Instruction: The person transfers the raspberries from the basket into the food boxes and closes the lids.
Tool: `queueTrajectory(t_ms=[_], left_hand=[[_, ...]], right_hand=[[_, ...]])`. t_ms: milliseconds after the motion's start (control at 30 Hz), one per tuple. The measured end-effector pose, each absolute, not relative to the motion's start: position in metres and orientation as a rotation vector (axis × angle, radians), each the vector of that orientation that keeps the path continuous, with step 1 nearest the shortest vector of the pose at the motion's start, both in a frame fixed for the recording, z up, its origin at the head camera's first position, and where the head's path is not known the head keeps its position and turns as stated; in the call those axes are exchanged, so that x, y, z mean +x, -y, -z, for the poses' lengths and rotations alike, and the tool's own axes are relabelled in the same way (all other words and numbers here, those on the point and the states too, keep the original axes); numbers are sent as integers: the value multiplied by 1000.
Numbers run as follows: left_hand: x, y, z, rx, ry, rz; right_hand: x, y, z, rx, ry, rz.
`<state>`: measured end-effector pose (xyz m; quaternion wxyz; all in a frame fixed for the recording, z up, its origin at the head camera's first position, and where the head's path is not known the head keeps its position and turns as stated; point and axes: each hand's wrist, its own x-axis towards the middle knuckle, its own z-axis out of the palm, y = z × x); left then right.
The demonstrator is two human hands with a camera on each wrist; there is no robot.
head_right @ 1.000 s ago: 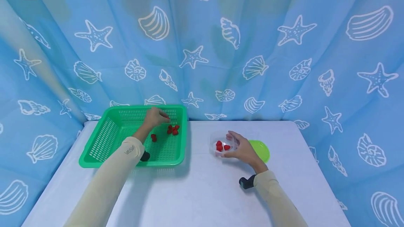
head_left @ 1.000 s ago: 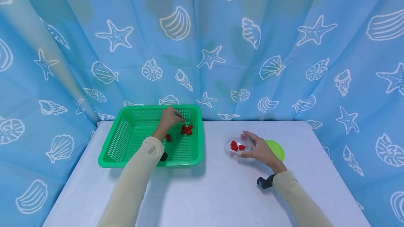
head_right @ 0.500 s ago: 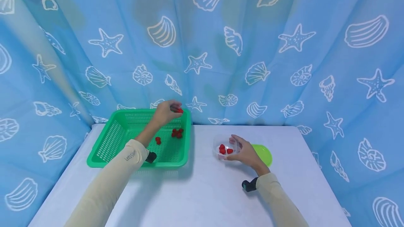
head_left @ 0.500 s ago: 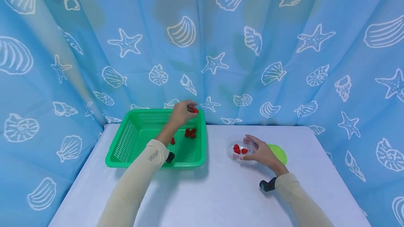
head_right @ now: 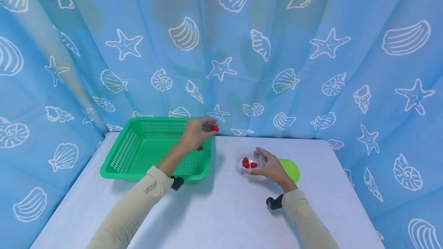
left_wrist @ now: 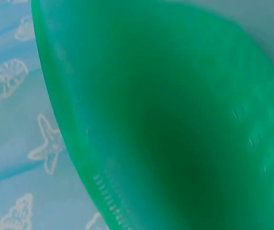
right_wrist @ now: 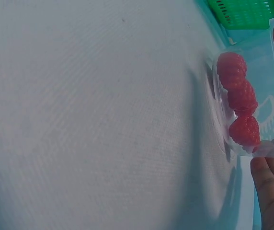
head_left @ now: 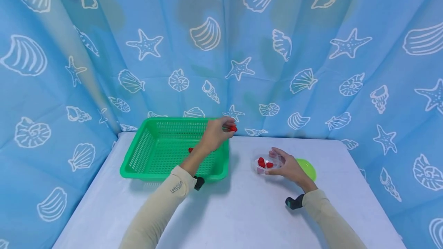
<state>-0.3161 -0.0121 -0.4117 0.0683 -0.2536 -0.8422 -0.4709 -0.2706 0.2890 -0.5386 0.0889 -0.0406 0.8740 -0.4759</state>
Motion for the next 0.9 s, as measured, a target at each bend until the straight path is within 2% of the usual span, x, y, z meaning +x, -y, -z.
queueTrajectory(t_ms=[233,600,900], left_hand=[[-297,-9,425,-789,2470,1483],[-274,-44,454,-619,2437,1634],[-270,-66,482,-547,2559,1409]], right_hand=[[-272,-291,543,-80,-2584,1413],[-269,-288,542,-82,-2610,1397],[-268,-289,541,-88,-2621,1384]])
